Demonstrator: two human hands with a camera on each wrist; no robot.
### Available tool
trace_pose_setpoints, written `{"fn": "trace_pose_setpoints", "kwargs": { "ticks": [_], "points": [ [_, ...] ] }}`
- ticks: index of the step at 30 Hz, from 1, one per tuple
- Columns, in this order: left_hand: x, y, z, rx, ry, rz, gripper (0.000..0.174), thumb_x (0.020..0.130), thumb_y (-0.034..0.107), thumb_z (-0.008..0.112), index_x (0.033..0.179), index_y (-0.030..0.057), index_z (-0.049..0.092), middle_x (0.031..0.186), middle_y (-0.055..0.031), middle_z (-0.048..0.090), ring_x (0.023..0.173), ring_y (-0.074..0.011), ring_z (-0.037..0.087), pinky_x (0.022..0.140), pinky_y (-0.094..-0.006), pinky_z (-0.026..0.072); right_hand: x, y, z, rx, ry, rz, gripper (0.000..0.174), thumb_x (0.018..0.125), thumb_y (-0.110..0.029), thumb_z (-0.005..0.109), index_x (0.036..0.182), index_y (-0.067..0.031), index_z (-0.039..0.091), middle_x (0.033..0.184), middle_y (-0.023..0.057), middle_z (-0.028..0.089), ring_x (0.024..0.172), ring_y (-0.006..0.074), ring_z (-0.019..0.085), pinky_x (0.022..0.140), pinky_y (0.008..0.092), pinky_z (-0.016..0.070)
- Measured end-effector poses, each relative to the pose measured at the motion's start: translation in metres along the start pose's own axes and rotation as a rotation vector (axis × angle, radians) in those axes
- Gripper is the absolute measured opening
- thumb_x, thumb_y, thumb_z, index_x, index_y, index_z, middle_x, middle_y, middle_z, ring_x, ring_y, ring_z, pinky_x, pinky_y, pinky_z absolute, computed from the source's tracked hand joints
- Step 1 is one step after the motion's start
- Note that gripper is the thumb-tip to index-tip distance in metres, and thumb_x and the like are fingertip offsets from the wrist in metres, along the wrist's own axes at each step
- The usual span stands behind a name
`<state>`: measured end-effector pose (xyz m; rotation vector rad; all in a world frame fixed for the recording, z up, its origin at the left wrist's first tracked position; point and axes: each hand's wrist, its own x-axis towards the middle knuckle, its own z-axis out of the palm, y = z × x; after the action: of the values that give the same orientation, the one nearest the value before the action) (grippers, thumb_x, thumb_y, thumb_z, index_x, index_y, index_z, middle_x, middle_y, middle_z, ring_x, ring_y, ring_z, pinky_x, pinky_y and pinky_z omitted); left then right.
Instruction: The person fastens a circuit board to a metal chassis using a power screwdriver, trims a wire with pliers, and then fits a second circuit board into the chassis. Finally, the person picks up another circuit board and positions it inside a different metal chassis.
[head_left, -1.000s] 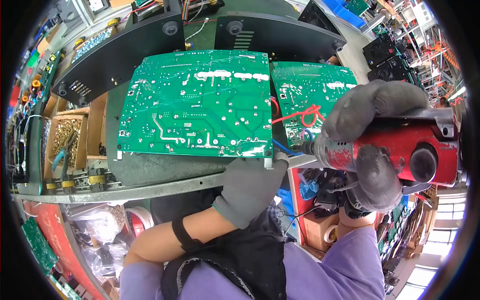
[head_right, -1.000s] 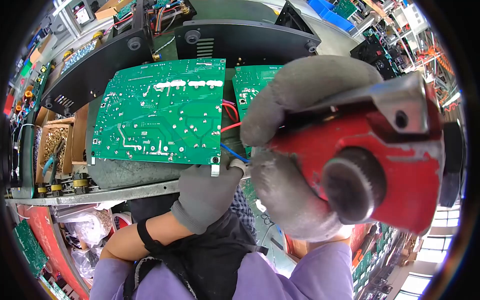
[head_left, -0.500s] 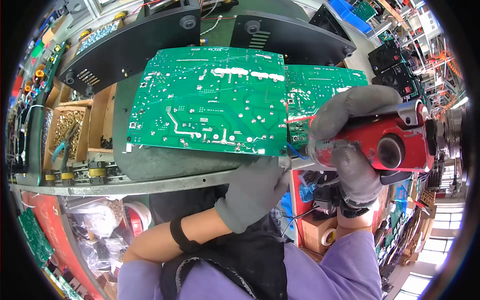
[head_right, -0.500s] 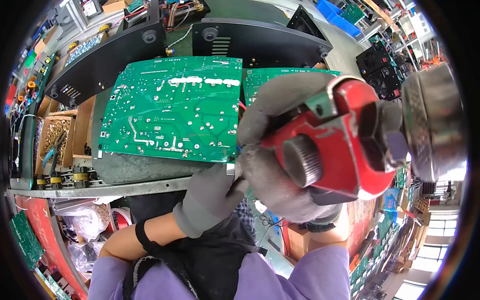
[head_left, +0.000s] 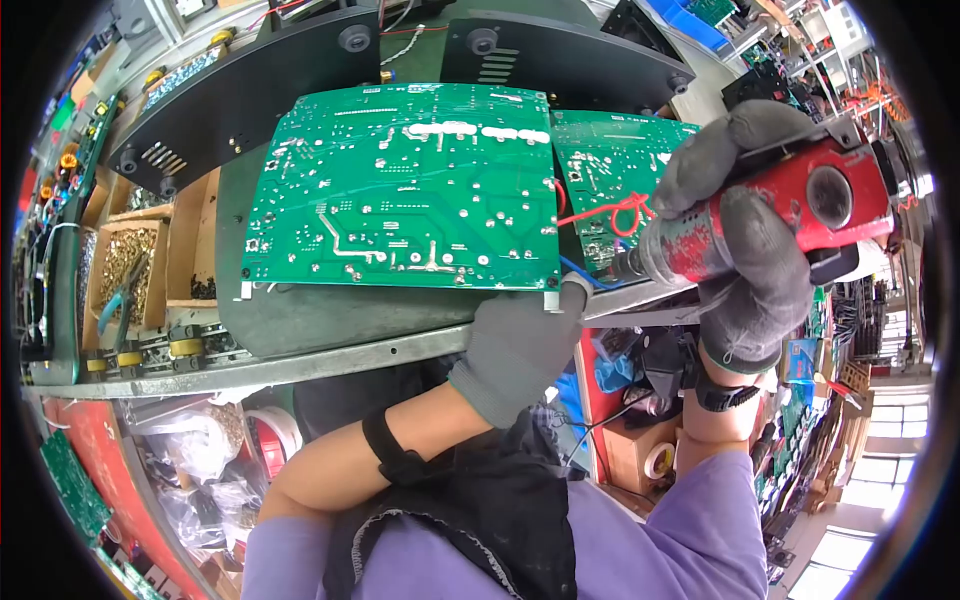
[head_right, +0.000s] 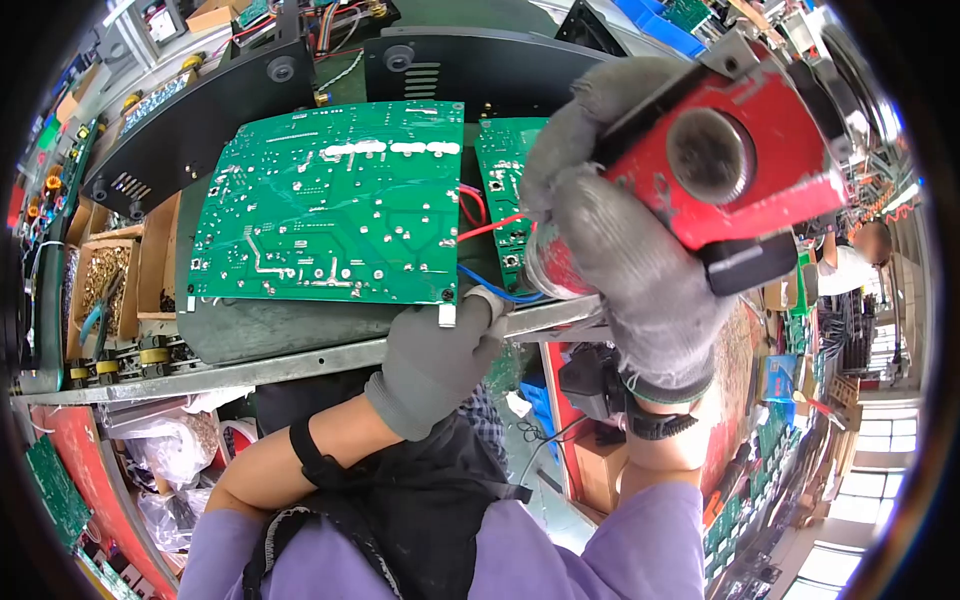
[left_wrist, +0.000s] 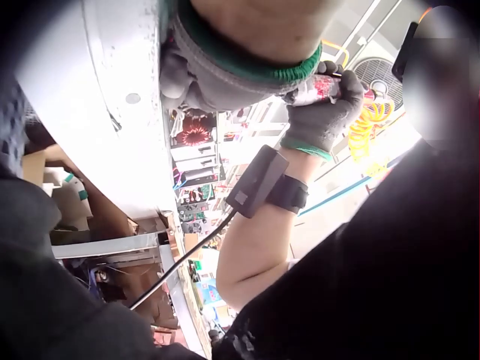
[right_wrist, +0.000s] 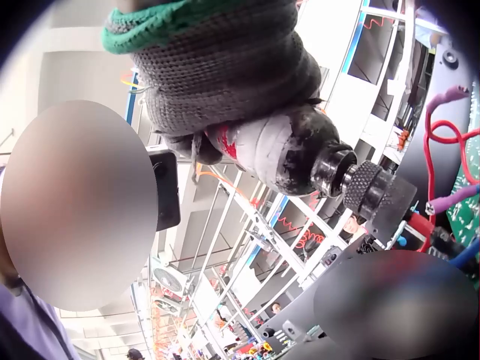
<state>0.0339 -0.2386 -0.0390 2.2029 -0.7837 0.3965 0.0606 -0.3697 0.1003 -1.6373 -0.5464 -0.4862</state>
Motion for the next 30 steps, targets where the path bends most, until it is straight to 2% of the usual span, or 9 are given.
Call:
{"fn": "trace_pose_setpoints", "kwargs": {
  "ticks": [6,8,9,11,15,17,20,27,30],
  "points": [
    [0.004,0.002,0.003,-0.216,0.119,-0.047,0.01,0.08,0.003,0.065,0.089,0.0051,0.061,0.068,-0.0114,0.061,0.058,-0.0224,0.063,0.052,-0.0337,0.0494,-0.002,0.003,0.003,-0.111,0.094,0.021,0.049,0.077,-0.017,0.066,0.119,0.0025,0.052,0.08,0.0148,0.059,0.068,0.0201,0.057,0.059,0.0316,0.0491],
    [0.003,0.002,0.004,-0.673,0.055,-0.276,0.008,0.083,-0.002,0.061,0.091,-0.0001,0.059,0.076,-0.011,0.064,0.068,-0.0166,0.066,0.06,-0.0296,0.053,-0.003,0.003,0.004,-0.146,0.092,-0.003,0.048,0.077,-0.017,0.065,0.119,0.0024,0.052,0.08,0.0144,0.06,0.069,0.0202,0.058,0.059,0.0316,0.0492],
    [0.003,0.004,0.004,-0.672,0.059,-0.279,0.008,0.083,-0.002,0.061,0.091,-0.0001,0.059,0.076,-0.011,0.064,0.068,-0.0166,0.066,0.06,-0.0296,0.053,-0.003,0.004,0.004,-0.144,0.087,-0.009,0.048,0.077,-0.017,0.065,0.119,0.0023,0.052,0.08,0.0142,0.06,0.069,0.0202,0.058,0.059,0.0316,0.0492],
    [0.005,0.012,0.005,-1.157,-0.007,-0.621,0.006,0.085,-0.002,0.058,0.091,-0.0046,0.057,0.079,-0.0096,0.064,0.076,-0.0148,0.066,0.067,-0.0271,0.055,-0.002,0.005,0.003,-0.151,0.067,-0.02,0.048,0.077,-0.017,0.065,0.119,0.0022,0.053,0.08,0.0141,0.06,0.069,0.0202,0.058,0.059,0.0316,0.0493],
    [0.007,0.018,0.002,-1.278,-0.03,-0.679,0.006,0.087,-0.002,0.058,0.091,-0.0059,0.055,0.081,-0.011,0.064,0.077,-0.0176,0.067,0.071,-0.0279,0.0573,0.001,0.002,0.002,-0.189,0.019,-0.044,0.048,0.077,-0.018,0.066,0.119,0.0023,0.052,0.081,0.0144,0.06,0.068,0.0203,0.058,0.058,0.0314,0.0497],
    [0.007,0.021,0.001,-1.516,0.075,-0.775,0.006,0.088,-0.002,0.058,0.092,-0.0058,0.055,0.083,-0.0125,0.064,0.077,-0.0185,0.068,0.07,-0.0292,0.0586,-0.003,0.005,0.006,-0.142,0.057,-0.025,0.049,0.077,-0.018,0.066,0.119,0.0024,0.052,0.081,0.0148,0.06,0.068,0.0203,0.058,0.057,0.0312,0.0499],
    [0.014,0.029,-0.002,-1.474,0.052,-0.899,0.005,0.09,-0.001,0.056,0.092,-0.0061,0.055,0.086,-0.0135,0.063,0.078,-0.0195,0.068,0.07,-0.0311,0.06,-0.005,0.004,0.008,-0.101,0.083,0.013,0.049,0.078,-0.017,0.065,0.12,0.0025,0.051,0.082,0.0151,0.06,0.068,0.0202,0.058,0.055,0.031,0.0502],
    [0.013,0.029,0.007,-1.459,0.072,-0.872,0.006,0.089,0.001,0.058,0.091,-0.0048,0.056,0.083,-0.0129,0.063,0.075,-0.0195,0.067,0.068,-0.0302,0.0595,-0.003,0.003,0.011,0.038,-0.005,0.042,0.047,0.079,-0.015,0.064,0.121,0.0028,0.05,0.082,0.0152,0.059,0.068,0.02,0.058,0.056,0.031,0.0508],
    [0.014,0.032,0.012,-1.53,0.2,-0.894,0.01,0.085,0.003,0.06,0.077,-0.0026,0.059,0.067,-0.0079,0.062,0.064,-0.0128,0.063,0.059,-0.0262,0.0497,-0.001,-0.001,0.009,-0.012,-0.04,0.023,0.047,0.079,-0.015,0.063,0.12,0.003,0.05,0.082,0.015,0.059,0.069,0.0201,0.058,0.056,0.031,0.0505]
  ]
}}
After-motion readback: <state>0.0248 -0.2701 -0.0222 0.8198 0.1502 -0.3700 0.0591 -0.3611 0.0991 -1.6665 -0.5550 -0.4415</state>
